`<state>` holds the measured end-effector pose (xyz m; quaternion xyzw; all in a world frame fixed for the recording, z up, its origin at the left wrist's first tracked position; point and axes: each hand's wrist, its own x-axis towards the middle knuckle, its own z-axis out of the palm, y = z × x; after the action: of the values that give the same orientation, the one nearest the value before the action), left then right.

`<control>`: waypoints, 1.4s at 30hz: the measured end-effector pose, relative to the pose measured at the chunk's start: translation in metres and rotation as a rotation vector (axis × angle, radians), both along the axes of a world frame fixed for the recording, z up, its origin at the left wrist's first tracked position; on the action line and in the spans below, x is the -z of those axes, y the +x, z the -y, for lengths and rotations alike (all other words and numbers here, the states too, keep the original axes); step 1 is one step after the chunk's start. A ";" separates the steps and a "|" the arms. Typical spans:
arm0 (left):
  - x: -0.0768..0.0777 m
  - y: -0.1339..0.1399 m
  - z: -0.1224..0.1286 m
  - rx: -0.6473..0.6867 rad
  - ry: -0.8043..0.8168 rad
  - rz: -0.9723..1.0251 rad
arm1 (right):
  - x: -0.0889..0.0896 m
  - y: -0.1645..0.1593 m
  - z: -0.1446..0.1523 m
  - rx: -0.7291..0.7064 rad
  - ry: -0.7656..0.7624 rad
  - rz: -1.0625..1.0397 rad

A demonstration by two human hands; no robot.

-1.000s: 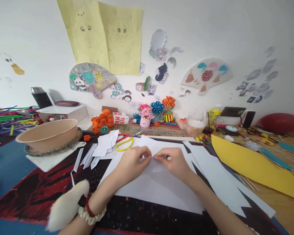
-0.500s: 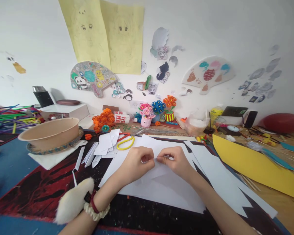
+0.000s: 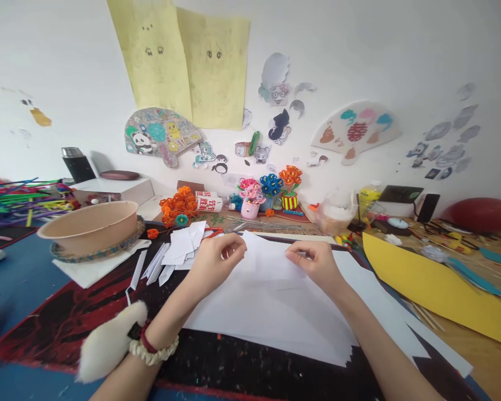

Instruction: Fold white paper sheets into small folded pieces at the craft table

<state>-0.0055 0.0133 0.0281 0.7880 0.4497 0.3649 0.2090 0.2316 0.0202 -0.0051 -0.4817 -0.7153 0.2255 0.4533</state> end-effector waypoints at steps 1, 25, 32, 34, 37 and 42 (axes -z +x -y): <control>0.001 0.002 0.001 0.010 -0.005 0.007 | 0.000 -0.004 0.002 -0.028 -0.019 0.001; 0.015 0.025 0.014 0.035 0.011 -0.083 | 0.003 -0.030 0.014 -0.446 -0.339 -0.018; 0.006 0.007 0.004 -0.112 0.076 -0.083 | 0.002 -0.025 0.010 -0.423 -0.401 -0.081; 0.004 0.002 0.001 -0.147 0.086 -0.058 | 0.001 -0.024 0.010 -0.392 -0.413 -0.093; 0.002 -0.001 -0.001 -0.178 0.067 -0.016 | 0.001 -0.023 0.010 -0.370 -0.404 -0.098; 0.001 -0.007 -0.005 -0.246 0.058 -0.015 | 0.001 -0.019 0.008 -0.365 -0.406 -0.079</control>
<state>-0.0121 0.0182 0.0271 0.7355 0.5336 0.3946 0.1364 0.2129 0.0123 -0.0063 -0.4166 -0.7121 0.4610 0.3268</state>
